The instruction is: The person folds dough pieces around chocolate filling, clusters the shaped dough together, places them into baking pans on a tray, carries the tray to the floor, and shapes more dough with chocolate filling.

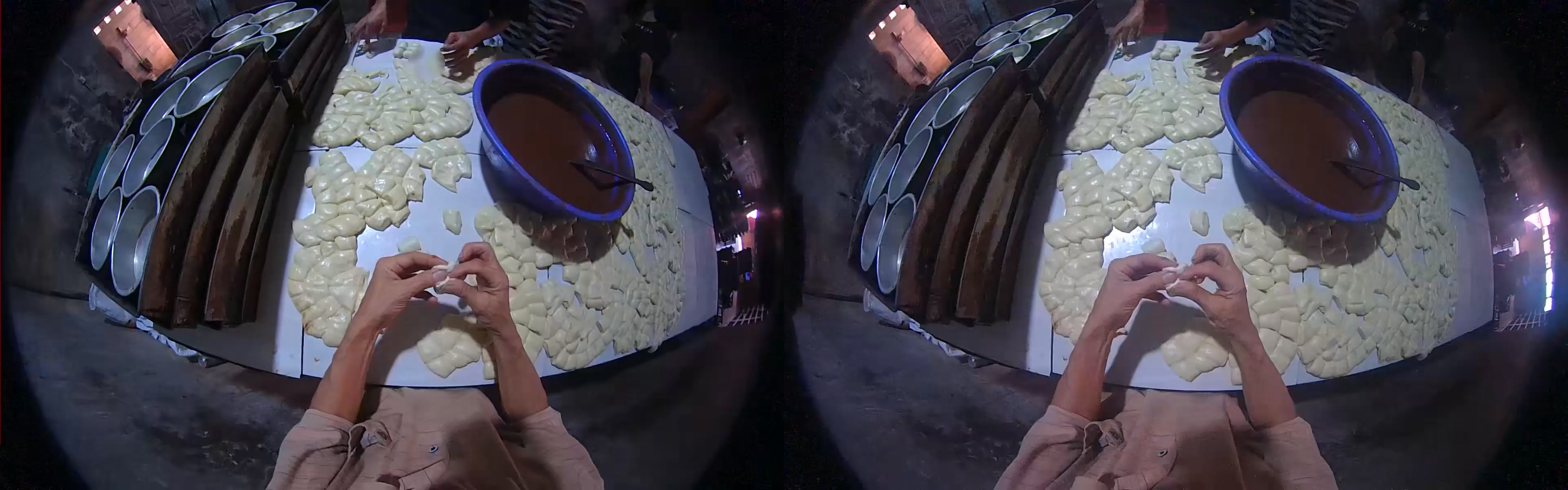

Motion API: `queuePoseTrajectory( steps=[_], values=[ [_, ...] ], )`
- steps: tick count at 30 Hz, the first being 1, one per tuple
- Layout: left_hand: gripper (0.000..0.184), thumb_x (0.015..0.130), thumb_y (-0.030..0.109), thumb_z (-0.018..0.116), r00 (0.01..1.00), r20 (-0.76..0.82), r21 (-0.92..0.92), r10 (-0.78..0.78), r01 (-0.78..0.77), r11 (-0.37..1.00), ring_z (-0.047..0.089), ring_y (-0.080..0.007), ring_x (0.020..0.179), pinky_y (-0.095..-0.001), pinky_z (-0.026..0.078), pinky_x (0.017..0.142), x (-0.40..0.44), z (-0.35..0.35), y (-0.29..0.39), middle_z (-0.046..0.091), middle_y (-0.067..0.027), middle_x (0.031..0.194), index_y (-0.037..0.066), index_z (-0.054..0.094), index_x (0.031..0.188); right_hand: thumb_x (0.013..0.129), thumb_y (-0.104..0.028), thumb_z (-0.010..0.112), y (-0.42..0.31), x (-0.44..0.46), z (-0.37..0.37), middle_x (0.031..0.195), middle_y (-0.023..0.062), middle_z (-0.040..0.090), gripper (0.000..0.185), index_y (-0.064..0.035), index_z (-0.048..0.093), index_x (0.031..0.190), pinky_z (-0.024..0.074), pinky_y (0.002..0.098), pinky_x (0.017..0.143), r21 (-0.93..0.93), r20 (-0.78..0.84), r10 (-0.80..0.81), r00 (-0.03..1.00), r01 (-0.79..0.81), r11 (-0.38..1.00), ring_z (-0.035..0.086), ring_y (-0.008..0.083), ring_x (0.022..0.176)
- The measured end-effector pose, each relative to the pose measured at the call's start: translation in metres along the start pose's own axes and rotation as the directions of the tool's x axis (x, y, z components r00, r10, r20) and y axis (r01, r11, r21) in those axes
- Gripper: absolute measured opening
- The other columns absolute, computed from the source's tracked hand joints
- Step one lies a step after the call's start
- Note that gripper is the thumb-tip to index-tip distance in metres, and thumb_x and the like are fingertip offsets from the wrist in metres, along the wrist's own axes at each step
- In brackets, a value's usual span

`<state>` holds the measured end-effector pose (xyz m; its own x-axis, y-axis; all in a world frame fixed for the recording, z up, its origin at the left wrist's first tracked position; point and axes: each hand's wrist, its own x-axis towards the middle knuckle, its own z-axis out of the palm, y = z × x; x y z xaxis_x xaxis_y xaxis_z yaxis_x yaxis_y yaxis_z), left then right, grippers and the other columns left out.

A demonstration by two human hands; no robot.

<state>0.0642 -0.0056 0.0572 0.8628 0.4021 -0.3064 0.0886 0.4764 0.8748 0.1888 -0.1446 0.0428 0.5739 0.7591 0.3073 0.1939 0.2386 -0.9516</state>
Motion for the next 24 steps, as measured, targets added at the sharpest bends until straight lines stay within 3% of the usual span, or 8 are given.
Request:
queuePoseTrajectory(
  steps=[3, 8, 12, 15, 16, 18, 21, 24],
  values=[
    [0.023, 0.093, 0.008, 0.066, 0.997, 0.055, 0.025, -0.049, 0.048, 0.999, 0.068, -0.0129, 0.085, -0.025, 0.059, 0.067, -0.008, -0.005, -0.002, 0.071, -0.0087, 0.103, -0.003, 0.07, 0.112, 0.081, -0.008, 0.081, -0.008, -0.006, 0.02, 0.099, 0.0031, 0.054, 0.019, -0.0024, 0.065, 0.088, 0.0466, 0.027, 0.079, 0.303, -0.141, 0.179, 0.974, -0.13, 0.944, 0.053, 0.0113, 0.088],
    [0.027, 0.096, 0.011, 0.063, 0.993, 0.022, -0.1, -0.113, 0.114, 0.988, 0.065, -0.0095, 0.089, -0.0243, 0.058, 0.072, -0.029, -0.005, -0.027, 0.07, -0.0059, 0.104, 0.001, 0.069, 0.12, 0.085, -0.008, 0.076, 0.014, -0.026, 0.019, 0.077, 0.0055, 0.062, 0.014, -0.0004, 0.065, 0.085, 0.0462, 0.0285, 0.058, -0.264, -0.115, 0.041, 0.993, -0.071, 0.962, 0.058, 0.0139, 0.065],
    [0.031, 0.095, 0.017, 0.068, 0.987, -0.119, 0.051, -0.107, 0.113, 0.992, 0.065, -0.0081, 0.078, -0.0227, 0.055, 0.067, -0.032, -0.005, -0.047, 0.071, -0.0033, 0.092, -0.001, 0.069, 0.12, 0.087, -0.007, 0.072, 0.015, -0.041, 0.017, 0.085, 0.0098, 0.066, 0.015, 0.0008, 0.069, 0.099, 0.0503, 0.0311, 0.061, -0.309, -0.034, 0.262, 0.965, -0.259, 0.915, 0.062, 0.0198, 0.068],
    [0.031, 0.097, 0.021, 0.066, 0.981, -0.16, 0.024, -0.114, 0.119, 0.993, 0.065, -0.0078, 0.076, -0.0215, 0.054, 0.064, -0.027, -0.004, -0.047, 0.072, -0.0053, 0.093, -0.002, 0.069, 0.117, 0.088, -0.007, 0.071, -0.019, -0.035, 0.027, 0.095, 0.012, 0.067, 0.022, -0.0005, 0.068, 0.108, 0.0549, 0.0319, 0.068, -0.326, -0.081, 0.099, 0.992, -0.12, 0.938, 0.066, 0.0207, 0.079],
    [0.032, 0.098, 0.022, 0.065, 0.985, -0.135, 0.003, -0.107, 0.108, 0.994, 0.065, -0.0078, 0.076, -0.0212, 0.054, 0.064, -0.025, -0.006, -0.048, 0.072, -0.0057, 0.094, -0.003, 0.068, 0.118, 0.089, -0.007, 0.069, -0.018, -0.033, 0.016, 0.103, 0.0131, 0.066, 0.027, -0.0015, 0.065, 0.115, 0.0575, 0.0323, 0.073, -0.481, 0.14, 0.011, 0.99, 0.058, 0.875, 0.067, 0.0225, 0.09],
    [0.038, 0.102, 0.028, 0.058, 0.988, -0.101, -0.004, -0.121, 0.121, 0.993, 0.066, -0.0098, 0.075, -0.0239, 0.054, 0.063, -0.02, -0.009, -0.046, 0.072, -0.008, 0.093, -0.001, 0.065, 0.125, 0.089, -0.006, 0.069, -0.013, -0.03, 0.011, 0.103, 0.0129, 0.067, 0.029, -0.0003, 0.065, 0.117, 0.0573, 0.0315, 0.074, -0.41, 0.119, 0.142, 0.983, -0.081, 0.908, 0.067, 0.0216, 0.092],
    [0.042, 0.102, 0.033, 0.054, 0.941, -0.323, 0.353, 0.103, 0.018, 0.936, 0.066, -0.011, 0.072, -0.0287, 0.054, 0.064, -0.011, -0.007, -0.018, 0.072, -0.0096, 0.091, 0.002, 0.062, 0.13, 0.091, -0.007, 0.066, -0.003, -0.01, 0.004, 0.103, 0.0097, 0.067, 0.027, 0.0027, 0.064, 0.116, 0.056, 0.0286, 0.077, -0.301, -0.057, 0.352, 0.934, -0.352, 0.886, 0.066, 0.0151, 0.093],
    [0.042, 0.099, 0.031, 0.053, 0.889, -0.41, 0.655, 0.203, 0.132, 0.744, 0.071, -0.026, 0.084, -0.0385, 0.053, 0.078, 0.014, -0.034, -0.008, 0.072, -0.0173, 0.097, 0.005, 0.061, 0.131, 0.092, -0.008, 0.065, 0.027, 0.02, 0.008, 0.102, 0.0072, 0.067, 0.027, 0.0026, 0.064, 0.116, 0.0549, 0.0266, 0.078, -0.056, -0.245, 0.428, 0.87, -0.454, 0.889, 0.065, 0.012, 0.092]
  ],
)
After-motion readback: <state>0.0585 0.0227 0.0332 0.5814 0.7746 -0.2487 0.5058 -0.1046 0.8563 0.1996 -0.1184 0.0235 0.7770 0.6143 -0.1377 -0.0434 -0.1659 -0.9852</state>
